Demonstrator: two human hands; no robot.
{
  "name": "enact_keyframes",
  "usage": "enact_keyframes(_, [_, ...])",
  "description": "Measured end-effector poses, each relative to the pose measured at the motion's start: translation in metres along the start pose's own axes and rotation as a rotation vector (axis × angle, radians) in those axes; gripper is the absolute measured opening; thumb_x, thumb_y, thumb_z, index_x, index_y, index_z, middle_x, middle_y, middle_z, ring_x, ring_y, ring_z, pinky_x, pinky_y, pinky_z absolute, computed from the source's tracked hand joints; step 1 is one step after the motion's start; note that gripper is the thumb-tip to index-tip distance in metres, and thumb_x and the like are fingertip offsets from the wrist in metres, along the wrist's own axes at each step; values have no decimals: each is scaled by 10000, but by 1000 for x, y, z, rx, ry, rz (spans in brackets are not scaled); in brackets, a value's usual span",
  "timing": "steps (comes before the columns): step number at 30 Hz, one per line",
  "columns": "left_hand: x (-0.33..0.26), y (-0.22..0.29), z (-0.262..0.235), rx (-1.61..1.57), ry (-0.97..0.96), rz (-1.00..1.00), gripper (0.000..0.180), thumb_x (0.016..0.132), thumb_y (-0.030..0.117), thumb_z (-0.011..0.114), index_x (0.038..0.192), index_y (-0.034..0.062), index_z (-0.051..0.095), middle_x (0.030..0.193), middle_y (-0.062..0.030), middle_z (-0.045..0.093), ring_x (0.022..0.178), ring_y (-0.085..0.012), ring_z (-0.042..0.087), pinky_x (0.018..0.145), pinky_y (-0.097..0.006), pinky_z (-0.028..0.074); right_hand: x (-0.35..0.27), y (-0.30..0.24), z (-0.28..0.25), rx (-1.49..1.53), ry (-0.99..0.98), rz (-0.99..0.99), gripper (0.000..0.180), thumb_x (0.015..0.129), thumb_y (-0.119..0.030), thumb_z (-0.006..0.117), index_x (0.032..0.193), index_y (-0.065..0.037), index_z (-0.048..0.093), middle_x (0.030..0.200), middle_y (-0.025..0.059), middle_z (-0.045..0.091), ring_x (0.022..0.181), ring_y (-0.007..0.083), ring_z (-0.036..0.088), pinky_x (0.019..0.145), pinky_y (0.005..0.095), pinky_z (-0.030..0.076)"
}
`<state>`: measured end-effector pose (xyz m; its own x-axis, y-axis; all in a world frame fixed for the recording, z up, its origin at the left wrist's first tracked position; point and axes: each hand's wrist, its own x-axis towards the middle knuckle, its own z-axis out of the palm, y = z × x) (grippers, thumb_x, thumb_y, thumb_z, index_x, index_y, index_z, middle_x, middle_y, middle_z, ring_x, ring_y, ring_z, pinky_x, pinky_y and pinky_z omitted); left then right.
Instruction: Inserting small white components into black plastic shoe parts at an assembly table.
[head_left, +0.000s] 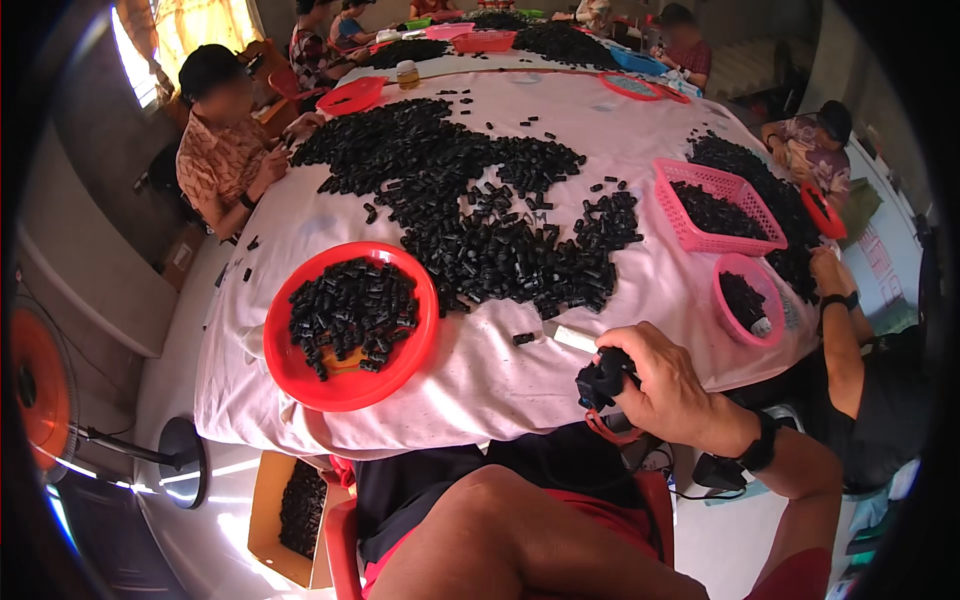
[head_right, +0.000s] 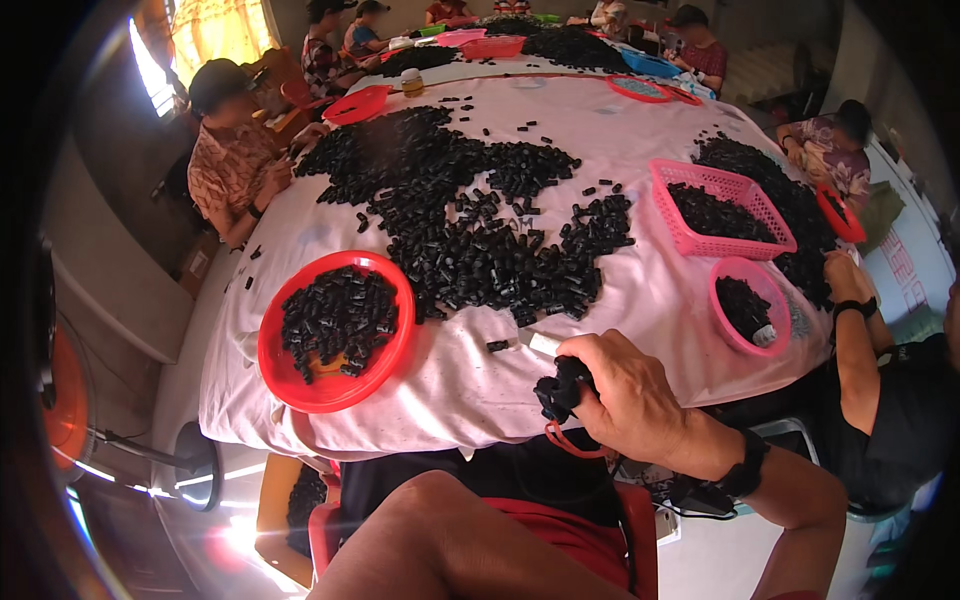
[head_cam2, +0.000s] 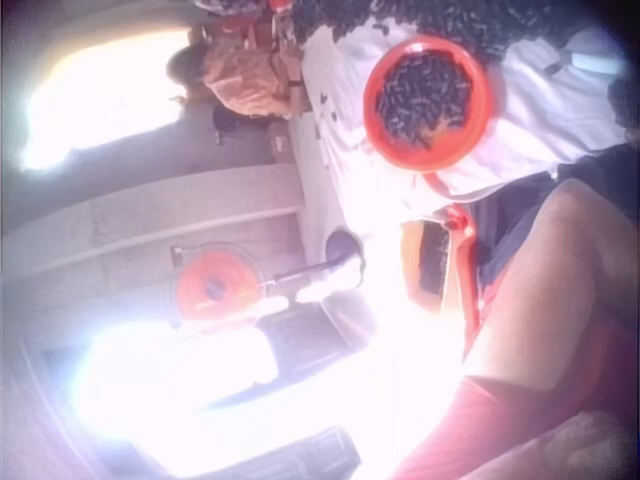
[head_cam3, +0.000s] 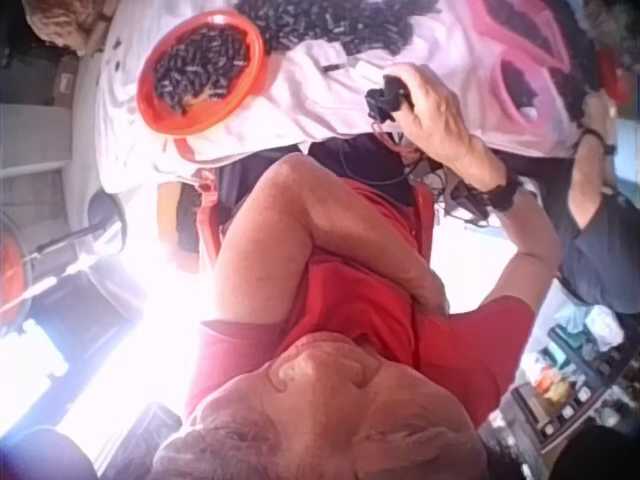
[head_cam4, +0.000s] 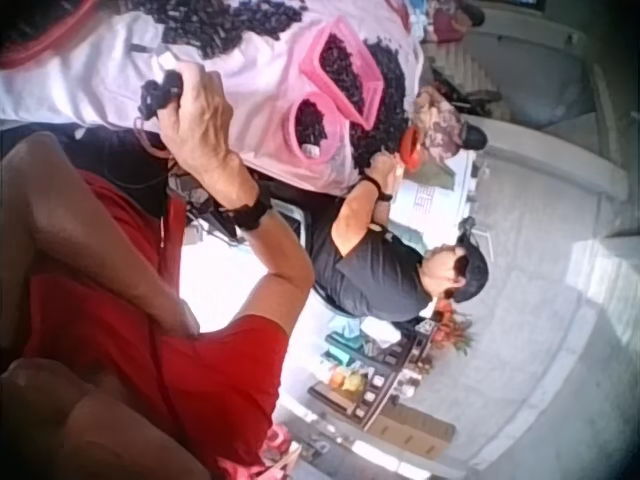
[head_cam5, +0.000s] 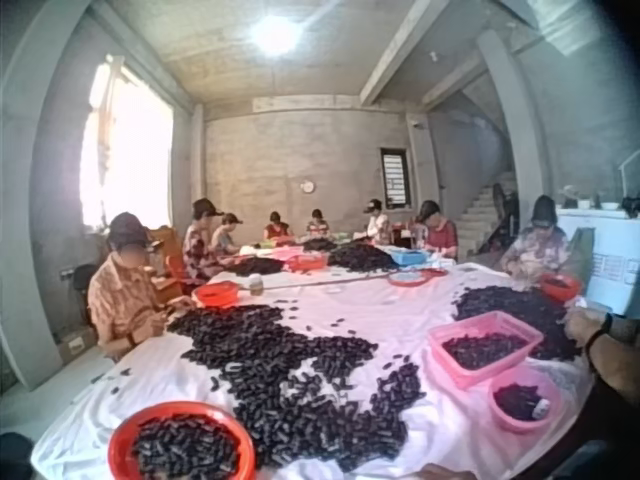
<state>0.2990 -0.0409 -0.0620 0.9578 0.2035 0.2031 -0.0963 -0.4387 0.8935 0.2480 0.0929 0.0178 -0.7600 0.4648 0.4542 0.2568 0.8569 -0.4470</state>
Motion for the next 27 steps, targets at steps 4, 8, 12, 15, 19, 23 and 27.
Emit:
enact_keyframes(4, [-3, -1, -6, 12, 5, -5, 280, 815, 230, 583, 742, -24, 675, 749, -223, 652, 697, -321, 634, 665, -456, 483, 0, 3, -1, 6, -33, 27, 317, 793, -19, 622, 1096, -56, 536, 871, 148, 592, 808, 353, 601, 679, 444, 479])
enact_keyframes(8, [1, 4, 3, -4, -17, 23, 279, 814, 228, 583, 739, -25, 673, 746, -223, 650, 694, -321, 632, 663, -455, 482, -8, -1, -9, -34, -8, 72, 318, 797, -25, 621, 1101, -63, 538, 871, 148, 591, 815, 356, 604, 689, 452, 485])
enact_keyframes(12, [-2, -2, 4, -18, 13, -12, 279, 814, 227, 582, 736, -26, 672, 743, -223, 649, 691, -320, 630, 661, -454, 482, -3, 2, 2, 12, 0, 18, 304, 805, -35, 621, 1096, -63, 540, 862, 146, 589, 806, 356, 602, 685, 451, 484])
enact_keyframes(15, [0, 1, 4, -14, -4, 11, 279, 814, 226, 582, 733, -27, 671, 741, -223, 648, 689, -320, 629, 659, -454, 481, -8, 0, -2, -6, -13, 44, 293, 811, -43, 623, 1092, -60, 542, 857, 146, 589, 799, 355, 600, 681, 450, 483])
enact_keyframes(19, [-6, -6, 1, -14, 30, -31, 279, 813, 224, 582, 730, -28, 669, 738, -223, 647, 686, -320, 628, 657, -453, 481, -5, 6, 5, 31, -8, 20, 285, 813, -50, 630, 1084, -58, 543, 852, 145, 588, 795, 354, 599, 675, 448, 482])
enact_keyframes(23, [-1, 0, 5, -20, 11, 8, 279, 813, 222, 582, 727, -29, 668, 736, -222, 646, 683, -319, 626, 655, -452, 480, -8, 0, -3, -8, 10, 57, 287, 808, -48, 633, 1081, -59, 544, 856, 143, 589, 792, 355, 599, 675, 446, 481])
enact_keyframes(27, [-3, -1, 3, -13, 19, 0, 279, 812, 221, 581, 723, -30, 666, 733, -222, 645, 680, -319, 624, 653, -451, 479, -9, 2, 1, 8, -6, 50, 288, 806, -41, 634, 1079, -60, 544, 866, 143, 592, 792, 357, 601, 674, 446, 481])
